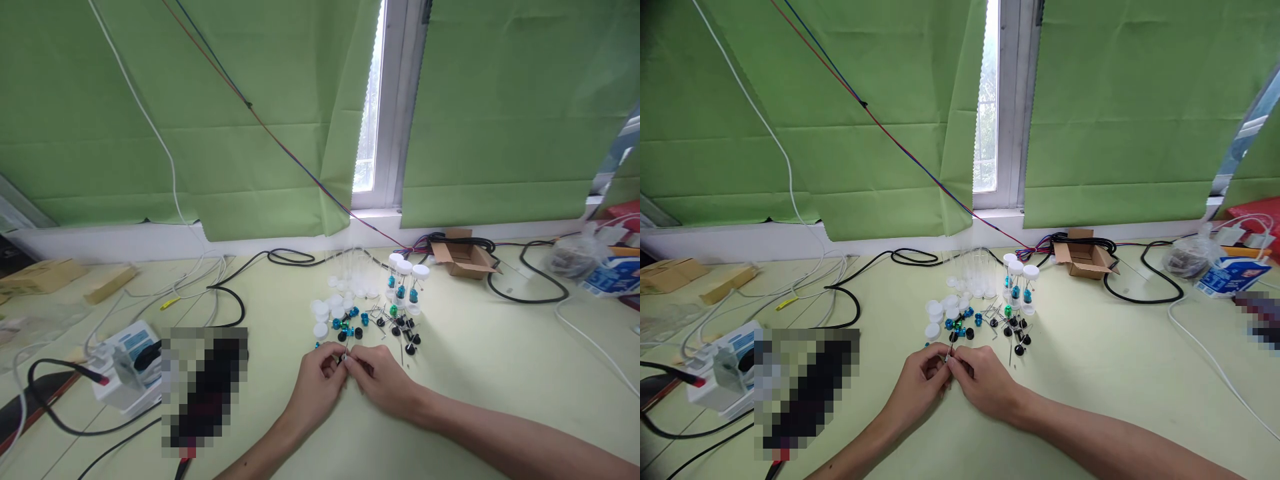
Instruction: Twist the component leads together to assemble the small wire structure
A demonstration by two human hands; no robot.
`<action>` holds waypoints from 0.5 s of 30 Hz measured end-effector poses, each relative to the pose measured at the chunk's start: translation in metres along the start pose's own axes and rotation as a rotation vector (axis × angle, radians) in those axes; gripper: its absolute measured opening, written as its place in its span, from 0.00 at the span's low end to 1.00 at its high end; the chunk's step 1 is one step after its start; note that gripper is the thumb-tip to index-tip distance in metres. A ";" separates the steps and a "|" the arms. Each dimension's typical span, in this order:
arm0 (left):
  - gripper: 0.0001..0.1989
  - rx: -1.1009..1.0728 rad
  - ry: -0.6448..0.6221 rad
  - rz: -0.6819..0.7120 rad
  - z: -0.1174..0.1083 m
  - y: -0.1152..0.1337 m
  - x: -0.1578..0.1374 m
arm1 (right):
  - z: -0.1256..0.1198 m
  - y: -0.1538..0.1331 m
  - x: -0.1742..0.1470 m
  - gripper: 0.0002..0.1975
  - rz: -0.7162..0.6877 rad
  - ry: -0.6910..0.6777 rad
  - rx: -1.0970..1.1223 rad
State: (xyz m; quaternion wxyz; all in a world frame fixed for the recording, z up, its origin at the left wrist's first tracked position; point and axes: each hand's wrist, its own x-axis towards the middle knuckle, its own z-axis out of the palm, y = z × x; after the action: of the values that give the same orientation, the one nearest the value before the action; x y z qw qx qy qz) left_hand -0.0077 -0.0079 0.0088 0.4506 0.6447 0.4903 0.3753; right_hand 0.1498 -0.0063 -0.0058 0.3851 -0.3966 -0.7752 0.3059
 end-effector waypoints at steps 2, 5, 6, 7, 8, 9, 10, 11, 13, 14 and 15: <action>0.07 0.006 -0.002 0.004 0.000 0.000 0.000 | 0.000 0.000 0.000 0.15 0.000 0.000 -0.006; 0.07 0.016 0.000 0.006 0.000 0.000 0.000 | 0.000 0.000 0.001 0.14 -0.006 -0.003 -0.004; 0.07 0.018 0.000 0.006 0.000 0.000 0.000 | 0.000 0.000 0.001 0.14 -0.008 -0.004 -0.002; 0.07 0.020 0.000 0.006 0.000 0.000 0.000 | 0.000 0.000 0.001 0.14 -0.010 -0.005 -0.001; 0.07 0.022 0.001 0.007 0.000 -0.001 0.000 | 0.000 0.000 0.001 0.14 -0.010 -0.003 -0.001; 0.07 0.024 0.002 0.007 0.000 -0.001 0.000 | 0.000 0.000 0.001 0.14 -0.011 -0.002 -0.002; 0.07 0.025 0.003 0.008 0.000 -0.001 0.000 | 0.000 0.001 0.001 0.14 -0.011 -0.002 -0.003; 0.07 0.025 0.003 0.009 0.000 -0.002 0.001 | 0.000 0.001 0.001 0.14 -0.010 -0.001 -0.004; 0.08 0.027 -0.002 0.014 0.000 -0.002 0.001 | 0.000 0.001 0.001 0.14 -0.009 -0.002 -0.007; 0.08 0.030 -0.004 0.015 0.000 -0.003 0.001 | 0.000 0.001 0.001 0.14 -0.009 -0.004 -0.010; 0.08 0.033 -0.005 0.016 0.000 -0.003 0.001 | 0.000 0.000 0.001 0.14 -0.008 -0.006 -0.012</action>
State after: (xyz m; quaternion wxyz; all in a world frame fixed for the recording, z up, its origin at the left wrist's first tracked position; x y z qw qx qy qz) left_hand -0.0083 -0.0061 0.0063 0.4380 0.6568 0.4903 0.3692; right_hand 0.1494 -0.0053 -0.0060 0.3814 -0.3949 -0.7797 0.3012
